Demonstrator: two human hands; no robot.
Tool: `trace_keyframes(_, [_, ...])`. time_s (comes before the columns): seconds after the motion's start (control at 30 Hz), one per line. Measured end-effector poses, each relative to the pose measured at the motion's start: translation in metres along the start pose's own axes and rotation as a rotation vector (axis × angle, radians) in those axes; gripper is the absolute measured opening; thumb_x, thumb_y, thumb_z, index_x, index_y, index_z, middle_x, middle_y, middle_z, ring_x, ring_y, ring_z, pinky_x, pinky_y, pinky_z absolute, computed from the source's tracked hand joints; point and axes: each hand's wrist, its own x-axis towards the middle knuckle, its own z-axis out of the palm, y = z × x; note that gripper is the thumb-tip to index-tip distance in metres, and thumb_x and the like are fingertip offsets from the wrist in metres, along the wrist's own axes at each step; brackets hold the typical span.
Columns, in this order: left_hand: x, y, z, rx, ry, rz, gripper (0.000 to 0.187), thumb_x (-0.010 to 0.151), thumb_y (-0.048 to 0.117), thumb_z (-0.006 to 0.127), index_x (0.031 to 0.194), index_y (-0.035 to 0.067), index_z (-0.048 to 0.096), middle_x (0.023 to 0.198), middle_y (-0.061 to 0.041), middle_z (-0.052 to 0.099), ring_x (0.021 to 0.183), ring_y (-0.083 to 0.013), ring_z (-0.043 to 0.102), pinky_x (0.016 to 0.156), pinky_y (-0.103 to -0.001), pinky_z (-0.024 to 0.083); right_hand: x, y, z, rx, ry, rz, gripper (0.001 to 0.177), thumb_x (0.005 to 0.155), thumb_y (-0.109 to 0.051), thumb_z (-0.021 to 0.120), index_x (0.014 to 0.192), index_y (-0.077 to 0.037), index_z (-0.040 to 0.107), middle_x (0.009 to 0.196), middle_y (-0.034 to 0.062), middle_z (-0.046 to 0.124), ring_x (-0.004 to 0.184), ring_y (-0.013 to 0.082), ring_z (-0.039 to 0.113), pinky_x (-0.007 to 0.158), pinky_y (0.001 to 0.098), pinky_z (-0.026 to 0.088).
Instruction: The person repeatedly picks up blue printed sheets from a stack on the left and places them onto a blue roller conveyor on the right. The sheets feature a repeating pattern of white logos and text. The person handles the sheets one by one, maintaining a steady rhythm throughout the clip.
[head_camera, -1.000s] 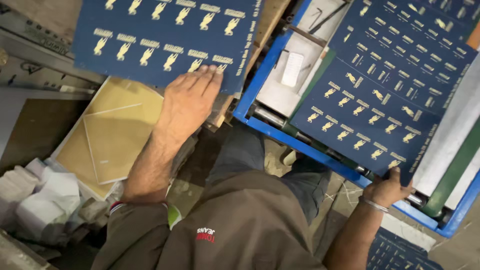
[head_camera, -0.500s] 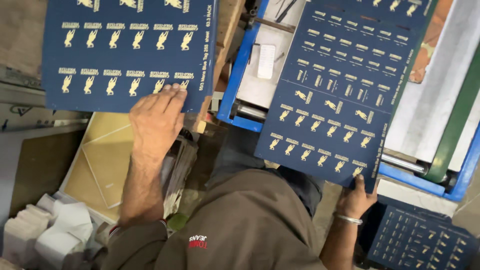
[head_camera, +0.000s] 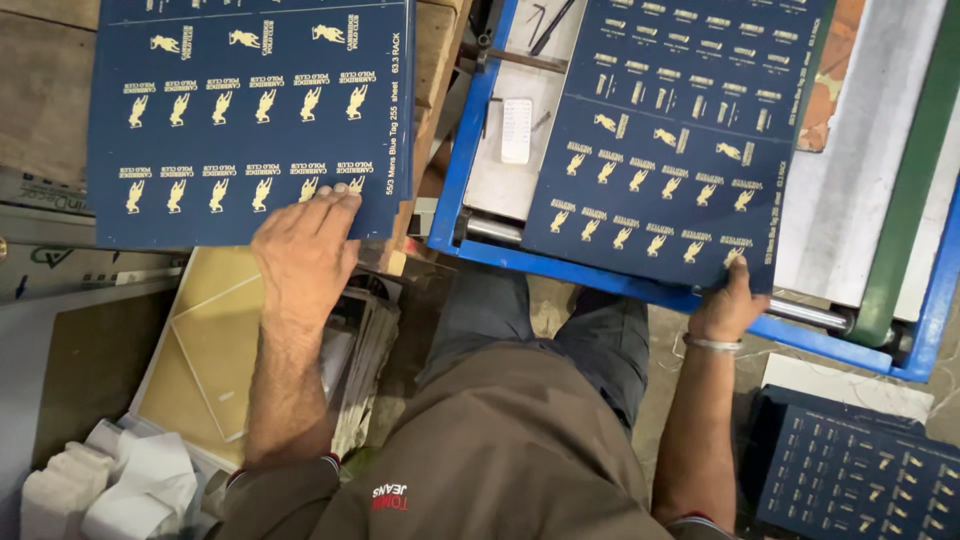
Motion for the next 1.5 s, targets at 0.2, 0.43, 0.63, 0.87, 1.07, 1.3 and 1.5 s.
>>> trace_keyframes(0.2, [0.002,0.006,0.003,-0.007,-0.013,-0.015,0.053,0.072,0.006,0.080,0.124,0.005,0.068,0.126,-0.008,0.071,0.115,-0.0284,0.065,0.097,-0.045,0.050,0.003,0.019,0.005,-0.001,-0.133,0.308,0.029,0.102,-0.012,0.064,0.121,0.004,0.050,0.110,0.0195,0.068,0.097,0.0349,0.074,0.082,0.0468,0.067])
trace_keyframes(0.43, [0.000,-0.005,-0.017,0.012,0.063,0.029,0.054,0.072,0.010,0.078,0.125,0.005,0.068,0.130,-0.012,0.068,0.124,-0.0317,0.062,0.112,-0.050,0.044,-0.016,0.021,-0.012,-0.102,-0.247,0.390,0.034,0.107,-0.016,0.058,0.133,0.005,0.053,0.116,0.0228,0.069,0.100,0.0326,0.074,0.086,0.0418,0.065])
trace_keyframes(0.63, [-0.009,-0.025,-0.003,-0.140,-0.004,-0.017,0.053,0.079,0.009,0.074,0.132,0.005,0.068,0.134,-0.013,0.069,0.127,-0.0332,0.064,0.111,-0.046,0.047,-0.049,0.006,0.029,-0.134,-0.359,0.412,0.038,0.106,-0.016,0.057,0.137,0.006,0.052,0.118,0.0222,0.069,0.102,0.0319,0.073,0.087,0.0408,0.063])
trace_keyframes(0.87, [0.004,0.006,0.008,-0.317,0.219,-0.125,0.030,0.090,0.003,0.064,0.120,0.003,0.068,0.123,-0.013,0.070,0.119,-0.0325,0.065,0.110,-0.044,0.050,-0.116,-0.044,0.140,-0.219,-0.823,0.435,0.048,0.103,-0.019,0.056,0.144,0.005,0.049,0.133,0.0208,0.065,0.114,0.0314,0.070,0.092,0.0427,0.063])
trace_keyframes(1.07, [0.025,0.134,0.032,-0.181,-0.105,0.194,0.051,0.092,0.036,0.067,0.129,0.001,0.064,0.134,-0.017,0.064,0.131,-0.0319,0.055,0.117,-0.057,0.033,-0.155,-0.041,0.181,-0.059,-0.866,0.651,0.046,0.103,-0.019,0.061,0.145,-0.001,0.052,0.128,0.0112,0.064,0.111,0.0279,0.065,0.077,0.0396,0.054])
trace_keyframes(1.3, [0.021,0.065,-0.003,-0.024,-0.181,0.084,0.063,0.094,0.044,0.066,0.137,-0.001,0.059,0.141,-0.020,0.059,0.137,-0.0365,0.048,0.118,-0.059,0.028,-0.081,-0.030,0.126,-0.112,-0.236,0.287,0.034,0.095,-0.008,0.069,0.128,-0.004,0.062,0.113,0.0071,0.070,0.097,0.0199,0.071,0.072,0.0325,0.063])
trace_keyframes(1.5, [0.015,0.009,-0.001,0.109,-0.093,0.054,0.045,0.100,0.019,0.066,0.139,-0.001,0.061,0.141,-0.018,0.065,0.132,-0.0321,0.060,0.115,-0.045,0.044,0.007,-0.023,0.038,0.049,0.038,0.055,0.037,0.097,0.007,0.066,0.131,0.000,0.052,0.123,0.0167,0.066,0.105,0.0273,0.074,0.090,0.0397,0.068])
